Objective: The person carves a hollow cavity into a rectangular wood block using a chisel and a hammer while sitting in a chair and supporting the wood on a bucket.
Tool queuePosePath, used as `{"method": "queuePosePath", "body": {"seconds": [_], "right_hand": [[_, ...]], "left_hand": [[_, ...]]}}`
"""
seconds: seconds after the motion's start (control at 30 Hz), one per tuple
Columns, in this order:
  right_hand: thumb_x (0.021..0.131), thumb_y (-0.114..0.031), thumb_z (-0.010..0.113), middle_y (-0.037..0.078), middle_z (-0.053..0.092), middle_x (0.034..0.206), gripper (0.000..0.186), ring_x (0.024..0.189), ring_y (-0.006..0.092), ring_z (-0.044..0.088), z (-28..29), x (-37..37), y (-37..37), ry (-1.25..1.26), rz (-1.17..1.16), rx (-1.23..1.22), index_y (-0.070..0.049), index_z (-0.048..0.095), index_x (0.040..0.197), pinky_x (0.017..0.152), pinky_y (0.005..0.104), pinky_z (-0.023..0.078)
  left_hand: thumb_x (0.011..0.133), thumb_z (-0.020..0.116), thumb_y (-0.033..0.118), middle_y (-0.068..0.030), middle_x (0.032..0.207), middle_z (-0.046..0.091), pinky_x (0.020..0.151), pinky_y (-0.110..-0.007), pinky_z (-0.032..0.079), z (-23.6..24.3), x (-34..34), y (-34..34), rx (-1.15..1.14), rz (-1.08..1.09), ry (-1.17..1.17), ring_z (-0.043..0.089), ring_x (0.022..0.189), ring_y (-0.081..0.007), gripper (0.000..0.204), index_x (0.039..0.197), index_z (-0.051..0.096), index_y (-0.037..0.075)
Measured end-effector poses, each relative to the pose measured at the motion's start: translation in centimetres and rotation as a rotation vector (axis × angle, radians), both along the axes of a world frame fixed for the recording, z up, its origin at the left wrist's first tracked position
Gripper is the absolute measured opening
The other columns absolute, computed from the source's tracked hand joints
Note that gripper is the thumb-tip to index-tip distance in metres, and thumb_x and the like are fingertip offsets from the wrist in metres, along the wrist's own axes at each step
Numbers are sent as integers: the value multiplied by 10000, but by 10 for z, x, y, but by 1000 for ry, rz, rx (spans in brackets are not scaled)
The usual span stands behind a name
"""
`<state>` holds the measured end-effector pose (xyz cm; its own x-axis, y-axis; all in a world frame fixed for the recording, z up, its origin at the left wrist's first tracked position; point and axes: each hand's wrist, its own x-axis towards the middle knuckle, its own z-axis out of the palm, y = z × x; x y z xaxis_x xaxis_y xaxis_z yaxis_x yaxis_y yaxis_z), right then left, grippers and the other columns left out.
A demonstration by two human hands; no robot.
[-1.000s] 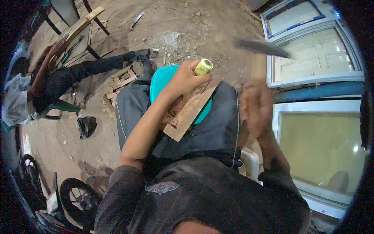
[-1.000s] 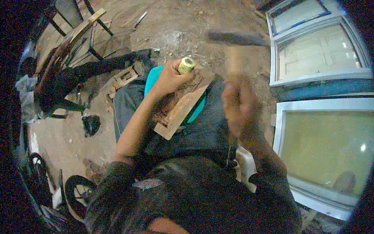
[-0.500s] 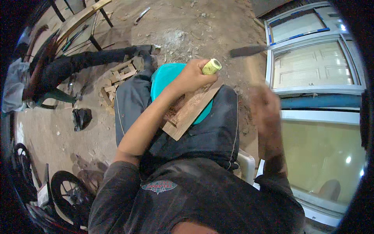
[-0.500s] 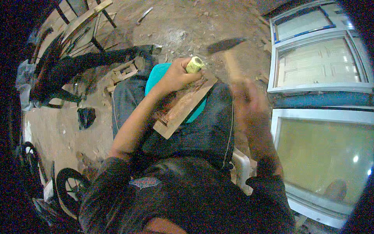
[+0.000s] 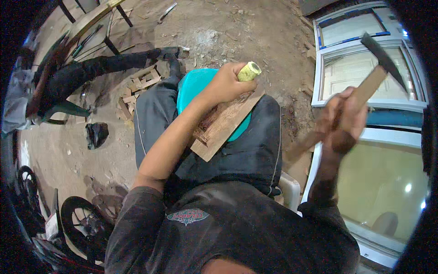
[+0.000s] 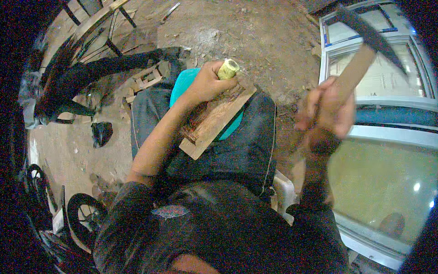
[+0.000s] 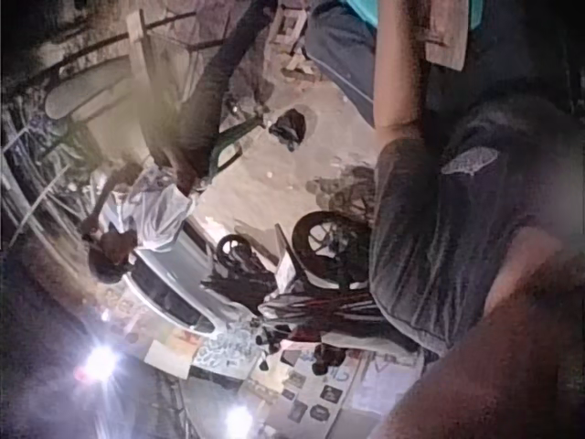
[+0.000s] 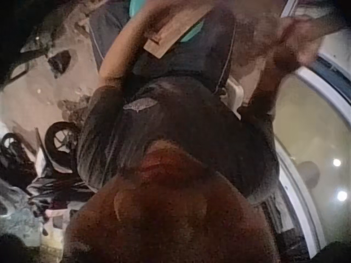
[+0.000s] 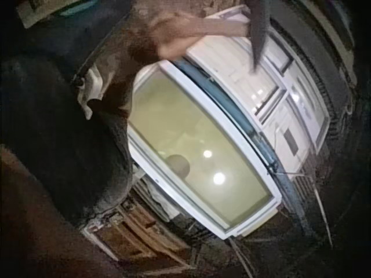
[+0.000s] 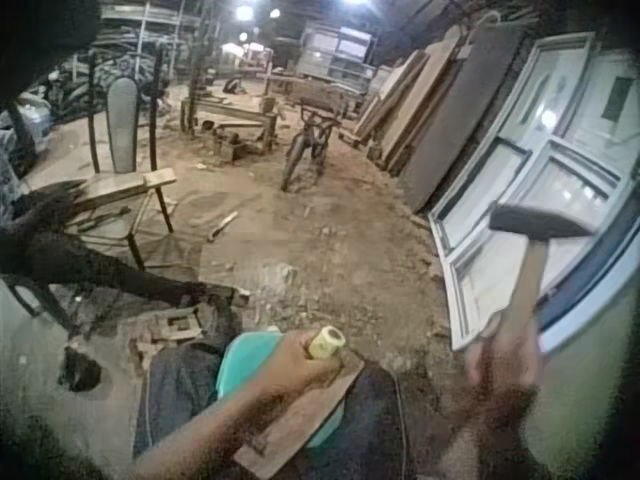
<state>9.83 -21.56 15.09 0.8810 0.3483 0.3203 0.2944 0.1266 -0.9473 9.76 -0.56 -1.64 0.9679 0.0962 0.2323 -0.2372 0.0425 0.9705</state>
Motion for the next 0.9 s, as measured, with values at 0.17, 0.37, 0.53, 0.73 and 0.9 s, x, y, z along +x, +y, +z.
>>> {"method": "queuePosePath", "body": {"seconds": [0.17,0.37,0.53,0.73,0.9], "right_hand": [[973,-268,457,7,485,614,218,472,79,454,-45,10,-13,-456,-87,-1004,-82,565,1011,401,233,377],[974,-345,456,28,559,738,291,604,110,537,-41,8,-32,247,-40,-178,-95,578,1058,477,276,432],[944,-380,549,184,671,923,357,828,298,666,-33,5,-3,-140,-16,-1035,-61,591,1099,769,400,516],[959,-318,530,-13,440,601,237,453,67,428,-4,-2,8,144,-225,-114,-90,508,1019,378,214,352],[966,-330,524,-6,470,628,242,419,64,417,-60,28,-26,-396,-118,-975,-89,530,965,363,210,324]], "left_hand": [[751,667,146,1,662,551,570,-276,425,3,1,-3,-5,-3,-15,493,635,-71,173,774,579,-1],[757,671,157,-6,654,551,578,-294,427,7,0,-3,19,-10,6,480,628,-76,177,789,588,4],[760,680,171,-13,647,567,579,-297,432,-7,3,-2,69,24,15,491,623,-76,189,775,591,4],[759,678,178,-12,647,588,580,-291,442,-7,3,-1,43,25,38,522,620,-76,187,763,600,8],[753,678,178,-13,643,580,575,-291,437,-3,5,-2,49,12,6,510,617,-76,187,765,596,11]]}}
